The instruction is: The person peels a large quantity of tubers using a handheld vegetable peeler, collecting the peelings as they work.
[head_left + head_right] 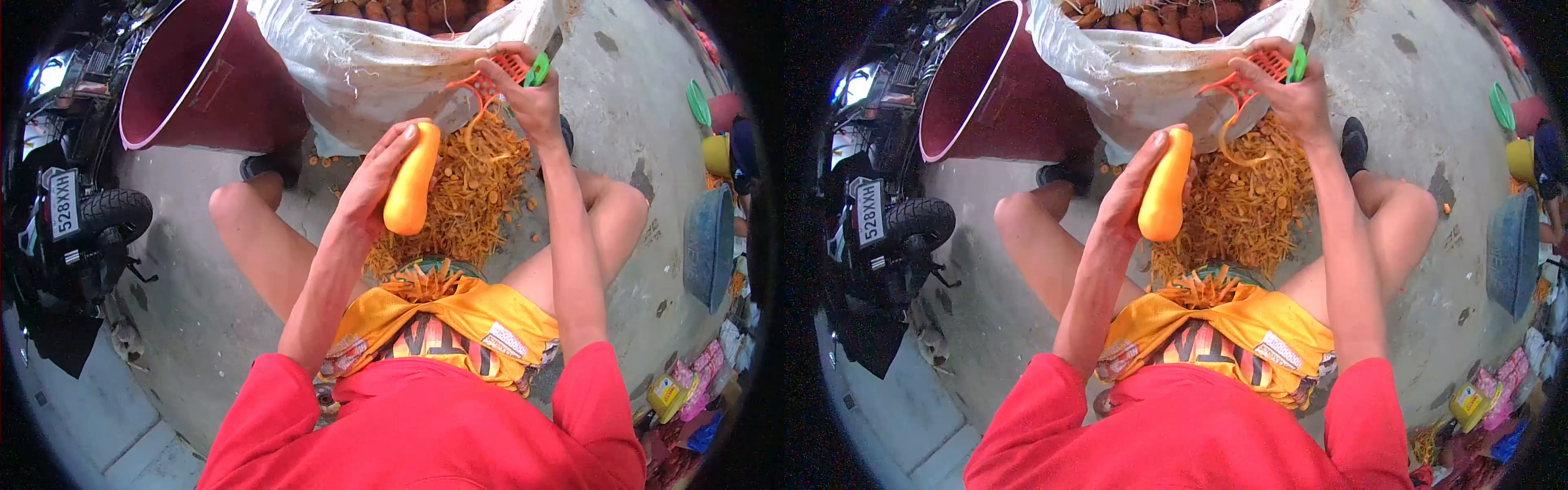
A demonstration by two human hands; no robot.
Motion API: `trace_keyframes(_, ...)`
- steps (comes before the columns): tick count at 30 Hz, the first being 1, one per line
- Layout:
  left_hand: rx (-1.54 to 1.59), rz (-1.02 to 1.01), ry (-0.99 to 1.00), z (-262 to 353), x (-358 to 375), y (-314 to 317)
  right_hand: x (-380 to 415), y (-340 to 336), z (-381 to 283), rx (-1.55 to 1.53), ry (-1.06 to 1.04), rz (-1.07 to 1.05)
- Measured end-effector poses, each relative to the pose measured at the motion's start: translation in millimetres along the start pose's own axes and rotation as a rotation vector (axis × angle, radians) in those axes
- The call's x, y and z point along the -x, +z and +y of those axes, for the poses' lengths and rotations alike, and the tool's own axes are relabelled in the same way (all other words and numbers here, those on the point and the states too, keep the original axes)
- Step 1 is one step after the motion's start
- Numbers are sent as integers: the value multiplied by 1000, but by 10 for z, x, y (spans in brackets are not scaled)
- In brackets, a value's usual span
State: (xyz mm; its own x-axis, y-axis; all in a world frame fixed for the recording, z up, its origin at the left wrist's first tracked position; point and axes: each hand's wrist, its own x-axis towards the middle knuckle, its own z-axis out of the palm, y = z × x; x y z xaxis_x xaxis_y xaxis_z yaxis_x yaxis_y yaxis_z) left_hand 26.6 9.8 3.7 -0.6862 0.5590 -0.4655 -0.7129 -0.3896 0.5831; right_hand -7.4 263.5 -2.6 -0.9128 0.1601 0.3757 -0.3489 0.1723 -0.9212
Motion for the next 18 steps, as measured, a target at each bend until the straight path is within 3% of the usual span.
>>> trace_keyframes(1,-102,-4,32,17,22,19,29,19,-48,-143,25,-11)
trace_keyframes(6,-305,-93,127,-72,-26,-141,161,174,-137,-123,32,-106)
trace_keyframes(8,-299,-93,94,-41,5,-167,82,124,-59,24,56,-76)
trace_keyframes(14,-204,22,57,-9,9,-4,110,254,-61,-189,-57,-39)
trace_keyframes(16,-227,71,25,-15,43,4,116,194,24,16,-62,-2)
trace_keyframes(18,-150,-17,15,5,26,10,58,89,66,168,-37,13)
